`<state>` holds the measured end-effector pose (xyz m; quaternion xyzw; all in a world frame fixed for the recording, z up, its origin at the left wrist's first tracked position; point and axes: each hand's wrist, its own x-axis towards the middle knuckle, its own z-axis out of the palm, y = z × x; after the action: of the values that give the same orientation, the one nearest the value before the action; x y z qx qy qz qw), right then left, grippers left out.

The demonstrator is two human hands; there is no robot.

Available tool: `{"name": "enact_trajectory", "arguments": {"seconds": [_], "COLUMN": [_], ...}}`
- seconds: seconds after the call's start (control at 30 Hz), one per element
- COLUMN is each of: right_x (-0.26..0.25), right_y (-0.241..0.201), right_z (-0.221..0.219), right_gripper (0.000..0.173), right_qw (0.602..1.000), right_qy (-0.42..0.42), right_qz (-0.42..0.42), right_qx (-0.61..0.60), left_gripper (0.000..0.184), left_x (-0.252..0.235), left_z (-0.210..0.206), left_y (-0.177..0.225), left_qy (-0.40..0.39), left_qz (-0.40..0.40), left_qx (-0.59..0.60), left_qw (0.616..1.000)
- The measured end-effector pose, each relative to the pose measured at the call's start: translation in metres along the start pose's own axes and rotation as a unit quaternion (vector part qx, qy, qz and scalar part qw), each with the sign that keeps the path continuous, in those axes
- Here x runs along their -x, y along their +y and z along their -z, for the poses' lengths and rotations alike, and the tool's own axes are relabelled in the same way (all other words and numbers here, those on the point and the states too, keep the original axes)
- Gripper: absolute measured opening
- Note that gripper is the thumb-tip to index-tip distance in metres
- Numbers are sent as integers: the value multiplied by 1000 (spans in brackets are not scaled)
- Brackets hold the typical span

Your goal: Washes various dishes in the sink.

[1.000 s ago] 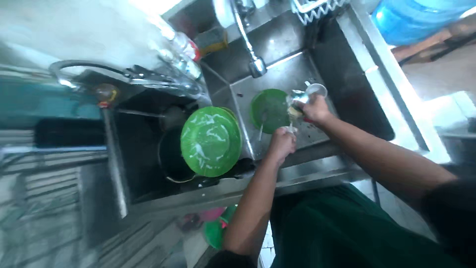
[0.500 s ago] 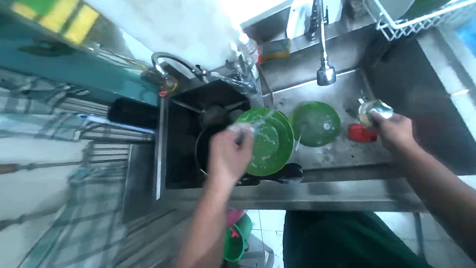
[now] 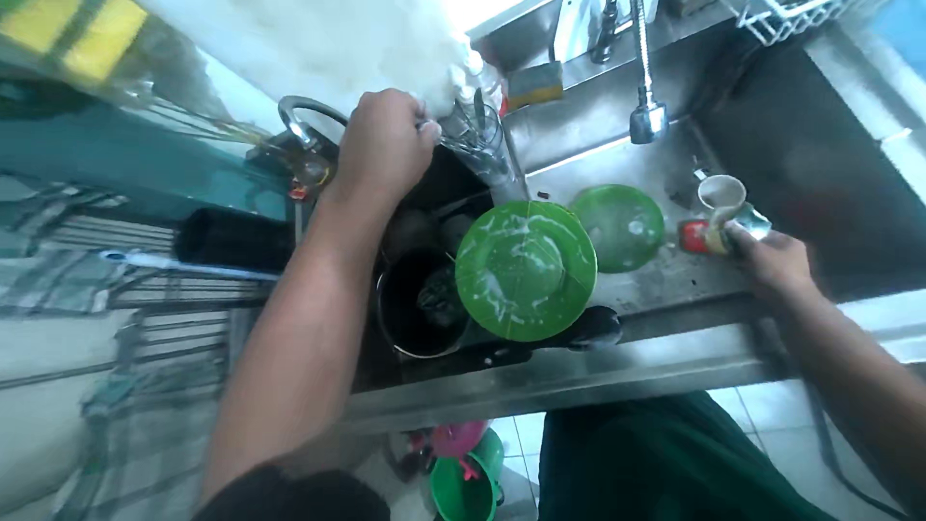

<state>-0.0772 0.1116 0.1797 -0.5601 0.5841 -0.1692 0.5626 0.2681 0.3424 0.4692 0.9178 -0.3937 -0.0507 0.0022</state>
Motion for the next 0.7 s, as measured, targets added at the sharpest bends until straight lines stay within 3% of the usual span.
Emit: {"name": "enact_trajectory", "arguments": {"seconds": [0.2,0.4,0.7], "right_x": [7,4,-17], "right_y": [2,0,-1], "right_z": [6,13,28], "right_gripper": [37,37,37], "right_qw": [1000,1000,999], "right_qy": [0,-10,-46], "right_qz": [0,-13,-12], "right_qx": [-22,-19,-6], "left_gripper": [25,26,37], "left_x": [-28,-36,-30], "left_z": [-21,-57,-72], "left_y": [9,0,5], "left_qy": [-60,-13,31], "left_qz": [36,95,165], "left_qx": [-6,62,121], "left_qw": [998,993,978]}}
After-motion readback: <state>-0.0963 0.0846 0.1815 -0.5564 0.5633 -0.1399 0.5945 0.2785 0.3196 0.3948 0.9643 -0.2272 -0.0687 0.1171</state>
